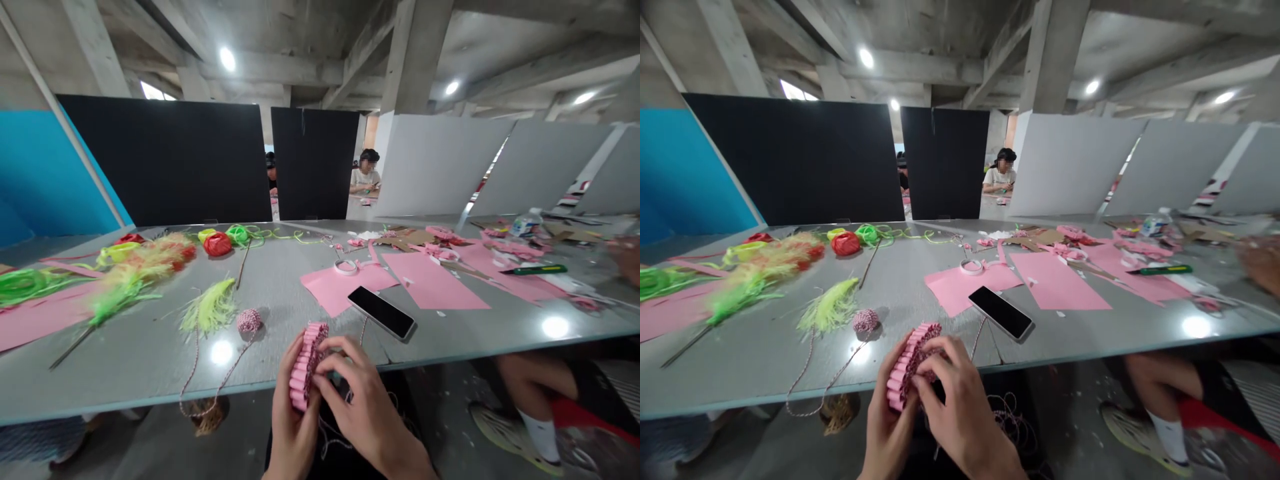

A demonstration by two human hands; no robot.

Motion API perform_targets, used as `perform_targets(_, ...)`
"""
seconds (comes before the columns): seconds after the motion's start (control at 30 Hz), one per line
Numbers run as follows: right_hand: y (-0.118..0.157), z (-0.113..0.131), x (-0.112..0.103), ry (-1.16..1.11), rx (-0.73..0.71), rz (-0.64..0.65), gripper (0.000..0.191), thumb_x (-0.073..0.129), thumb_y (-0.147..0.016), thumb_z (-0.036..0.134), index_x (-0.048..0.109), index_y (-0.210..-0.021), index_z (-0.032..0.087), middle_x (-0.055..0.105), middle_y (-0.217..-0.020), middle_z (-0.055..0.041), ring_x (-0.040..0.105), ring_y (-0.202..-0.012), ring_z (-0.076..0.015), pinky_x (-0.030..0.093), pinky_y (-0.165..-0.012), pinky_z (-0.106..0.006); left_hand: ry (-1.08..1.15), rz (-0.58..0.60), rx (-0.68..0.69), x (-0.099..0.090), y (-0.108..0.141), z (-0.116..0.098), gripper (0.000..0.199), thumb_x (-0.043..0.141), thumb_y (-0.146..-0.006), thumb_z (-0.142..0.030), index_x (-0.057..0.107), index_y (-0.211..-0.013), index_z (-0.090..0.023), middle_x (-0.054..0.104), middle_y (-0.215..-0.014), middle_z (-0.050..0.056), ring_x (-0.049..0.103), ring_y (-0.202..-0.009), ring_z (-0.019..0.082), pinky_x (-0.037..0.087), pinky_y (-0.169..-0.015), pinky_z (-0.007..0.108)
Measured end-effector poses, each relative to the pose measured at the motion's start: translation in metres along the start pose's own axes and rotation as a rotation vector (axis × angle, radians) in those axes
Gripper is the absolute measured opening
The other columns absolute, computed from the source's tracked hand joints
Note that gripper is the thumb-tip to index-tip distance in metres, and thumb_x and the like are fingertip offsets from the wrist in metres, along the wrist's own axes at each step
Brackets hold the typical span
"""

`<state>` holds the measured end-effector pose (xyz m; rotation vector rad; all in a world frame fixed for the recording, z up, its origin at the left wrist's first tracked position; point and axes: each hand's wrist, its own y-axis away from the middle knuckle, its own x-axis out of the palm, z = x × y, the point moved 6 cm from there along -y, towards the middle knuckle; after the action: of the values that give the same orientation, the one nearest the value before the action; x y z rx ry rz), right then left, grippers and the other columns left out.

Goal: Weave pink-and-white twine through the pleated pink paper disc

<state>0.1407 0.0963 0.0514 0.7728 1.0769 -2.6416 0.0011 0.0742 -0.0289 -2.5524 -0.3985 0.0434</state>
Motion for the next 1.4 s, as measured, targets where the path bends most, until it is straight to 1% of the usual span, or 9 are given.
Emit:
perform_targets(0.23, 0.011, -0.052, -0.032, 0.2, 0.107, -0.304, 0.008, 0.068, -0.097, 0.016, 0.067, -0.094, 0.023, 0.07, -0.106, -0.0099, 0.07, -0.105, -0.0311, 0.058, -0.094, -0.046, -0.035, -0.057, -0.027, 0.004, 0.0, -0.002, 0.05, 0.059, -0.108, -0.033, 0.054, -0.157, -0.032, 0.053, -0.167, 0.011, 0.049, -0.155, 0.035, 0.039, -0.129, 0.058)
perform_targets(0.33, 0.007, -0.025, -0.019, 0.018, 0.025, -0.152, 0.018, 0.074, -0.092, 0.011, 0.068, -0.103, 0.024, 0.072, -0.113, -0.0068, 0.071, -0.109, -0.0262, 0.057, -0.098, -0.039, -0.014, -0.043, 0.006, 0.006, 0.001, -0.003, 0.05, 0.059, -0.107, -0.035, 0.054, -0.157, -0.032, 0.053, -0.167, 0.011, 0.049, -0.155, 0.035, 0.039, -0.13, 0.057)
perform_targets(0.47, 0.002, 0.004, 0.007, -0.054, 0.007, 0.004, 0.025, 0.065, -0.09, -0.001, 0.066, -0.095, 0.023, 0.073, -0.099, -0.001, 0.071, -0.095, -0.02, 0.057, -0.086, -0.03, 0.01, -0.044, -0.016, 0.005, 0.003, -0.002, 0.051, 0.058, -0.108, -0.038, 0.053, -0.158, -0.035, 0.055, -0.165, 0.009, 0.052, -0.153, 0.033, 0.041, -0.129, 0.051)
perform_targets(0.57, 0.005, -0.022, 0.004, 0.067, 0.085, 0.039, 0.021, 0.059, -0.095, 0.002, 0.064, -0.091, 0.022, 0.073, -0.093, -0.002, 0.072, -0.088, -0.0214, 0.056, -0.08, -0.033, -0.02, -0.068, -0.015, 0.002, 0.003, -0.005, 0.048, 0.061, -0.107, -0.037, 0.056, -0.155, -0.036, 0.056, -0.164, 0.007, 0.052, -0.153, 0.032, 0.04, -0.129, 0.05)
perform_targets(0.73, 0.014, -0.076, -0.043, 0.352, 0.31, -0.189, 0.015, 0.062, -0.096, 0.011, 0.065, -0.086, 0.021, 0.072, -0.086, -0.0068, 0.073, -0.084, -0.0285, 0.057, -0.078, -0.041, -0.04, -0.075, -0.019, 0.001, -0.001, -0.004, 0.047, 0.058, -0.108, -0.037, 0.056, -0.155, -0.033, 0.056, -0.164, 0.01, 0.051, -0.154, 0.034, 0.038, -0.13, 0.056)
perform_targets(0.87, 0.006, -0.032, -0.022, 0.041, 0.148, -0.041, 0.022, 0.074, -0.09, 0.011, 0.071, -0.109, 0.023, 0.076, -0.107, -0.005, 0.074, -0.097, -0.0236, 0.059, -0.088, -0.035, -0.063, 0.025, 0.031, 0.005, -0.001, -0.003, 0.053, 0.06, -0.107, -0.033, 0.05, -0.16, -0.035, 0.051, -0.168, 0.01, 0.049, -0.155, 0.034, 0.039, -0.13, 0.056)
perform_targets(0.97, 0.001, -0.002, -0.001, -0.089, 0.047, 0.071, 0.018, 0.065, -0.094, 0.007, 0.072, -0.102, 0.023, 0.077, -0.101, -0.003, 0.073, -0.094, -0.0197, 0.059, -0.087, -0.03, -0.076, 0.044, 0.08, 0.004, 0.0, -0.005, 0.053, 0.058, -0.108, -0.03, 0.049, -0.16, -0.036, 0.053, -0.167, 0.01, 0.051, -0.154, 0.032, 0.042, -0.128, 0.054)
perform_targets(1.23, 0.013, -0.079, -0.061, 0.237, 0.319, -0.204, 0.015, 0.061, -0.097, 0.021, 0.075, -0.092, 0.02, 0.079, -0.094, -0.0108, 0.075, -0.087, -0.0284, 0.06, -0.083, -0.042, -0.106, 0.012, 0.023, 0.003, -0.005, -0.008, 0.052, 0.06, -0.107, -0.029, 0.051, -0.158, -0.036, 0.055, -0.165, 0.009, 0.052, -0.152, 0.033, 0.042, -0.127, 0.057)
perform_targets(1.4, 0.003, -0.016, -0.021, -0.06, 0.127, 0.038, 0.019, 0.078, -0.092, 0.019, 0.074, -0.109, 0.024, 0.078, -0.111, -0.0045, 0.073, -0.103, -0.0223, 0.058, -0.095, -0.034, -0.084, 0.063, 0.112, 0.007, -0.002, -0.009, 0.054, 0.057, -0.108, -0.027, 0.048, -0.161, -0.036, 0.053, -0.166, 0.01, 0.05, -0.154, 0.031, 0.041, -0.128, 0.053)
